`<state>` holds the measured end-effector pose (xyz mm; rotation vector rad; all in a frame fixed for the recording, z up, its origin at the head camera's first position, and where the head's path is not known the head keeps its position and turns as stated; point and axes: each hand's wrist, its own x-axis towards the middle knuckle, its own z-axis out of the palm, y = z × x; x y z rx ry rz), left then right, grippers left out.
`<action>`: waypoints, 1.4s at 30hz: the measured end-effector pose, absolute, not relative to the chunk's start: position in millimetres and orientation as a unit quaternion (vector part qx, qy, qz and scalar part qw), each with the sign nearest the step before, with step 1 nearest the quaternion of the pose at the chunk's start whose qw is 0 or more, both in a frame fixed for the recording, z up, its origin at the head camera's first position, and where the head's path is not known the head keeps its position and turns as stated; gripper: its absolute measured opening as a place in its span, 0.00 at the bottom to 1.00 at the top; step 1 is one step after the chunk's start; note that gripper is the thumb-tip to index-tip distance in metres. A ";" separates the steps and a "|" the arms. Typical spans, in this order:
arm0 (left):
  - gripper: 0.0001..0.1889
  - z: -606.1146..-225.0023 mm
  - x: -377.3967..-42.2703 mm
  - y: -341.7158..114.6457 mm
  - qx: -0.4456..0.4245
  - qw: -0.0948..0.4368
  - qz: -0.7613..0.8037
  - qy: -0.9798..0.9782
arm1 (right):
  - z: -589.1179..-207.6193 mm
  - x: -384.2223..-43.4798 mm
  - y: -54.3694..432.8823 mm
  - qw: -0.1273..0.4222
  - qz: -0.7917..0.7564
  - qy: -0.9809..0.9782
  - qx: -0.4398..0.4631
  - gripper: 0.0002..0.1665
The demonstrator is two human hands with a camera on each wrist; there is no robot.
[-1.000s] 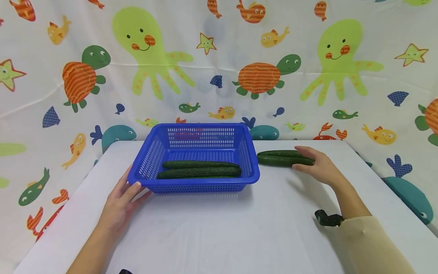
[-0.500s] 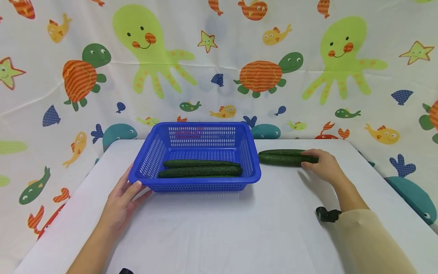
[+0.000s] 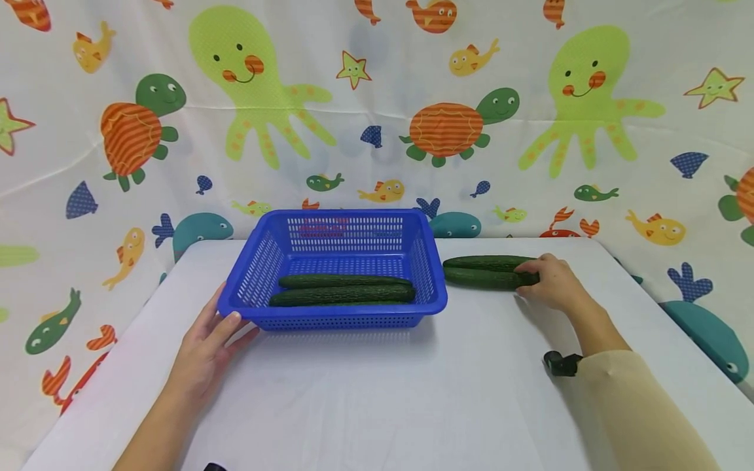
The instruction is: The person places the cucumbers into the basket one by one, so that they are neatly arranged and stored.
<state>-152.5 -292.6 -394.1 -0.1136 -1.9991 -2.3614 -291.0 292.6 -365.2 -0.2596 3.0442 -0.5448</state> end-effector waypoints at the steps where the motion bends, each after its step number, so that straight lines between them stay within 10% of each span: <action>1: 0.33 -394.2 -152.6 -292.8 -0.037 0.023 -0.763 -0.645 | -364.8 -291.1 292.9 0.023 -0.173 0.981 -0.084 0.27; 42: 0.33 -393.7 -152.9 -292.8 -0.045 0.025 -0.763 -0.644 | -374.0 -279.0 303.2 0.039 -0.281 0.953 -0.107 0.28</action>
